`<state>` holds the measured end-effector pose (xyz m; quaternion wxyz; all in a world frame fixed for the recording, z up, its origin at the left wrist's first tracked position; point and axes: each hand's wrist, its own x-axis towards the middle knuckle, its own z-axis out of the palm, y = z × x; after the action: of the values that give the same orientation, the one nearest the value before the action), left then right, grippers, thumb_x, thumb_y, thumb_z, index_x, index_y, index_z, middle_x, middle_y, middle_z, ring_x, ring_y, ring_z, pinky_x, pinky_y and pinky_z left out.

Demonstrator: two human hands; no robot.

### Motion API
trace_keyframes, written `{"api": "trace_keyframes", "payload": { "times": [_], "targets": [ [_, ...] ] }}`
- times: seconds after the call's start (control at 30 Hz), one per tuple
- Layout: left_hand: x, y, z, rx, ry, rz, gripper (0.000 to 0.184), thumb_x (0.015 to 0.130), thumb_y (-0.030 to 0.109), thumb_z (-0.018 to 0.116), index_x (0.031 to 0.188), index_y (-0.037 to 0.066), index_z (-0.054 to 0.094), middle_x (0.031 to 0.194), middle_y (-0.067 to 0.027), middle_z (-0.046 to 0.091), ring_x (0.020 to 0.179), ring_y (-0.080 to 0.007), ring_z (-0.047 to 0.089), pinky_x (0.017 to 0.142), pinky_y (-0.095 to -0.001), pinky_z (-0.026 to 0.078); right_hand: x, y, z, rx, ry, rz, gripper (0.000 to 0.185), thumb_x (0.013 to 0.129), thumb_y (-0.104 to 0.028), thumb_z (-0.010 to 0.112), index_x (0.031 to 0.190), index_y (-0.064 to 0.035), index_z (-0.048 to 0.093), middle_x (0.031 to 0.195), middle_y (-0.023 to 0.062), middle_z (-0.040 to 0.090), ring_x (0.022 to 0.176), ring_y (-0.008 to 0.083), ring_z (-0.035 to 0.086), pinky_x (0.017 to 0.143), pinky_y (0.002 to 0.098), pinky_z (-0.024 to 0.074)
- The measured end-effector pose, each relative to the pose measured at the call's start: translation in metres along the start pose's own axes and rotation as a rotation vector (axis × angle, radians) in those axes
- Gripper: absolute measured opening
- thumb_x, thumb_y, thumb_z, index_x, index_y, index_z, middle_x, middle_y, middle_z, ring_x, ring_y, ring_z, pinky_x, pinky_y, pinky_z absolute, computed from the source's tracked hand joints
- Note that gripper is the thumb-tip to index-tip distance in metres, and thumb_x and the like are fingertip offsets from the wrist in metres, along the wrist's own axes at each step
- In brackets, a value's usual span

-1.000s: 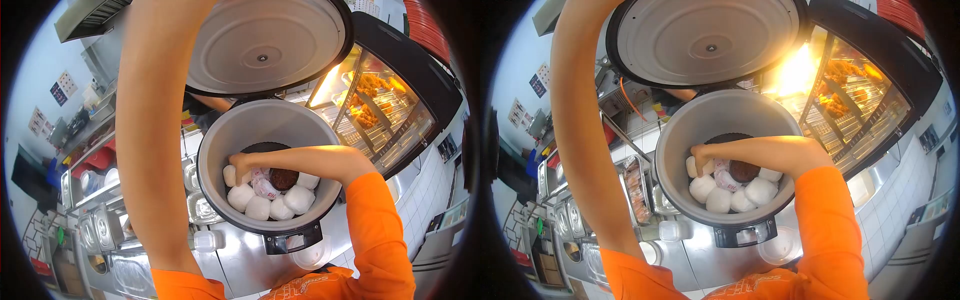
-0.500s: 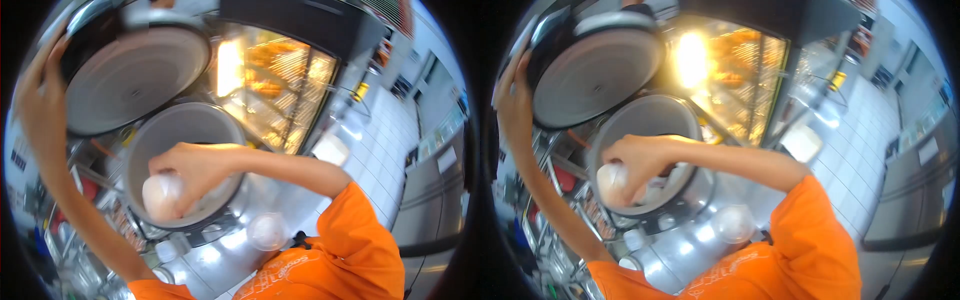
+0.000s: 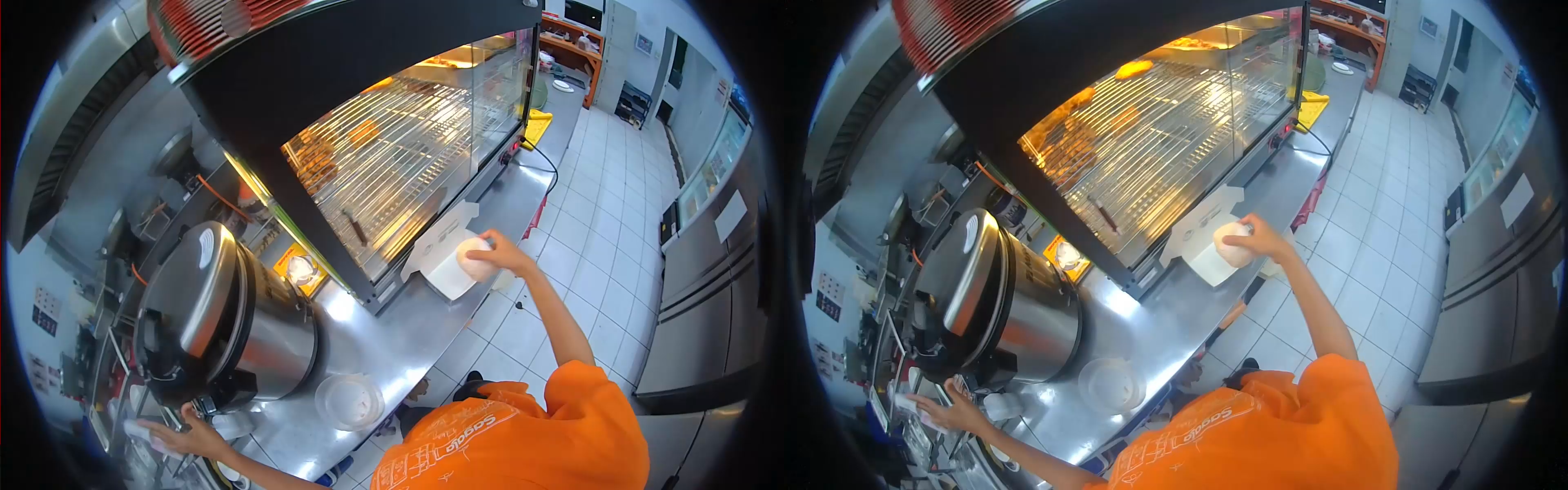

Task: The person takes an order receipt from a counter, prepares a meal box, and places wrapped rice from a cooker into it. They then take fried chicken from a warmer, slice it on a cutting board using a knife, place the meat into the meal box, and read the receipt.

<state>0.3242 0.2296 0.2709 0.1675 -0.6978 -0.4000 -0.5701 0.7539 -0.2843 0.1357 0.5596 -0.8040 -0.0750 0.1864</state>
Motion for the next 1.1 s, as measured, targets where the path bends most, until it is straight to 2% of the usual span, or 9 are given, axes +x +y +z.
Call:
{"api": "trace_keyframes", "payload": {
  "times": [0.27,0.3,0.4,0.43,0.47,0.53,0.6,0.83,1.1],
  "targets": [
    [-0.060,0.031,-0.015,0.282,-0.001,-0.364,0.104,0.078,0.071,0.063,0.156,0.016,0.019,0.155,-0.0156,0.032,0.144,-0.0385,0.027,0.098,-0.0805,0.013,0.081,0.083,0.070,-0.226,-0.200,0.050,0.100,0.063,-0.054,0.085,0.131,0.0047,0.040,0.124,0.0279,0.058,0.117,0.0374,0.058,0.098,0.0396,0.0475],
    [-0.043,0.076,-0.034,0.336,0.084,-0.377,0.077,0.085,0.061,0.063,0.143,0.012,0.048,0.138,-0.0131,0.055,0.129,-0.0349,0.050,0.105,-0.0729,0.018,0.074,0.076,0.072,-0.226,-0.224,0.087,0.103,0.063,-0.055,0.084,0.133,0.0045,0.038,0.127,0.0286,0.055,0.120,0.0391,0.055,0.098,0.0411,0.0471],
    [-0.033,0.131,-0.067,0.105,-0.110,-0.226,0.041,0.094,0.042,0.062,0.111,0.006,0.072,0.104,-0.0098,0.072,0.097,-0.0285,0.067,0.108,-0.0590,0.029,0.064,0.075,0.094,-0.352,-0.173,0.145,0.113,0.061,-0.060,0.083,0.140,0.0020,0.030,0.139,0.0304,0.042,0.129,0.0466,0.043,0.100,0.0473,0.0458],
    [-0.031,0.168,-0.067,-0.251,-0.053,-0.219,0.030,0.097,0.025,0.060,0.085,0.002,0.074,0.080,-0.0055,0.074,0.075,-0.0204,0.066,0.101,-0.0422,0.042,0.071,0.085,0.110,-0.484,-0.078,0.134,0.116,0.061,-0.062,0.082,0.143,-0.0001,0.027,0.145,0.0309,0.034,0.132,0.0509,0.037,0.100,0.0506,0.0452],
    [-0.036,0.208,-0.073,-0.458,-0.220,-0.486,0.027,0.098,0.018,0.058,0.085,-0.001,0.071,0.080,-0.0073,0.073,0.081,-0.0169,0.066,0.089,-0.0338,0.048,0.057,0.071,0.112,-0.489,-0.059,0.106,0.118,0.060,-0.063,0.081,0.146,-0.0048,0.025,0.147,0.0295,0.029,0.132,0.0529,0.034,0.098,0.0560,0.0445],
    [-0.063,0.247,-0.053,-0.681,-0.471,-0.330,0.021,0.096,0.009,0.054,0.092,-0.002,0.071,0.080,-0.0056,0.071,0.089,-0.0142,0.066,0.079,-0.0279,0.051,0.020,0.031,0.112,-0.591,-0.068,0.072,0.120,0.059,-0.064,0.081,0.149,-0.0105,0.023,0.147,0.0273,0.026,0.129,0.0527,0.035,0.094,0.0617,0.0445],
    [-0.079,0.307,-0.040,-0.813,-0.691,-0.270,0.017,0.093,0.008,0.062,0.105,0.003,0.072,0.066,0.0026,0.060,0.061,-0.0052,0.049,0.059,-0.0218,0.041,0.004,0.014,0.118,-0.791,-0.128,0.061,0.119,0.059,-0.065,0.081,0.149,-0.0123,0.025,0.141,0.0260,0.032,0.123,0.0485,0.040,0.090,0.0623,0.0457],
    [-0.121,0.404,0.014,-0.856,-0.820,-0.481,0.034,0.094,0.015,0.064,0.124,0.001,0.057,0.060,-0.0019,0.056,0.057,-0.0062,0.045,0.053,-0.0247,0.036,0.023,0.060,0.102,-0.878,-0.108,-0.088,0.095,0.063,-0.034,0.083,0.144,-0.0211,0.035,0.133,0.0198,0.041,0.119,0.0442,0.045,0.081,0.0593,0.0490],
    [-0.116,0.415,0.039,-0.588,-0.667,-0.494,0.033,0.096,0.032,0.062,0.085,0.001,0.060,0.077,-0.0076,0.063,0.064,-0.0115,0.053,0.056,-0.0276,0.042,0.032,0.042,-0.043,-0.360,-0.490,-0.231,0.077,0.067,-0.024,0.079,0.135,-0.0204,0.042,0.121,0.0197,0.050,0.108,0.0400,0.055,0.088,0.0471,0.0497]
  ]
}}
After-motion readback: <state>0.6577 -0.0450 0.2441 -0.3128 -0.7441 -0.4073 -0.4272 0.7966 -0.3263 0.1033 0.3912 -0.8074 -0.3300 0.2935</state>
